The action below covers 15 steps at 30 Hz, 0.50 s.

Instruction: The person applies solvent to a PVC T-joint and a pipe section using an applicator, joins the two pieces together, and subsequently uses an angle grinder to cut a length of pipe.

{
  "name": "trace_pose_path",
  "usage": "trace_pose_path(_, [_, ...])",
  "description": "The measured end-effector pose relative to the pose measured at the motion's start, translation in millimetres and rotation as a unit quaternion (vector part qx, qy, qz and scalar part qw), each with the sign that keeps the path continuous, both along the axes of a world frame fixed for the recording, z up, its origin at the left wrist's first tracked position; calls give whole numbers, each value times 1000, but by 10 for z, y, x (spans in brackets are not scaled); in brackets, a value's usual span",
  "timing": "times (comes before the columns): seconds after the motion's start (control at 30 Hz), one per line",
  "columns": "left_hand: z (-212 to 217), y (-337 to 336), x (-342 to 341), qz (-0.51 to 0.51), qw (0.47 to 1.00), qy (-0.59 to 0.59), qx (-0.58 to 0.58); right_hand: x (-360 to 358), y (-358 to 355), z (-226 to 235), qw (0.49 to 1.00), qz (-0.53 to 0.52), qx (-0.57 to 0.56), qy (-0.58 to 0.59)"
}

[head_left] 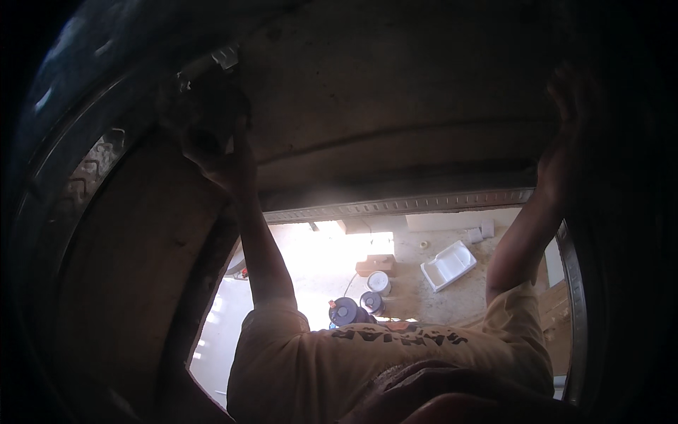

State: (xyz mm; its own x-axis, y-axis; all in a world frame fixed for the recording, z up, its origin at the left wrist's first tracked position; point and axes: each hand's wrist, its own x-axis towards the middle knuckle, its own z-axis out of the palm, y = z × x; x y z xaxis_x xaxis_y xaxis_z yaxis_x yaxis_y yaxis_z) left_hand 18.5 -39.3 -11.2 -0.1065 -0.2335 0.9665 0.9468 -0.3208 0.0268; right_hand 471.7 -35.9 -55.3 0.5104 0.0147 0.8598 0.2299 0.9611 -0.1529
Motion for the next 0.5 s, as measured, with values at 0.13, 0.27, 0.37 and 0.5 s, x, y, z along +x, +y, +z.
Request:
trace_pose_path(0.13, [34,-66,251,47,998,-30,-14,156,-50,162,994,-103,25,-17])
trace_pose_path(0.27, [-50,42,22,160,985,55,7,220,28,353,996,-55,65,42])
trace_pose_path(0.37, [90,-102,41,135,990,27,-10,178,-73,574,983,69,138,104])
trace_pose_path(0.5, [116,-32,252,81,996,-7,-33,324,-166,737,974,93,176,113])
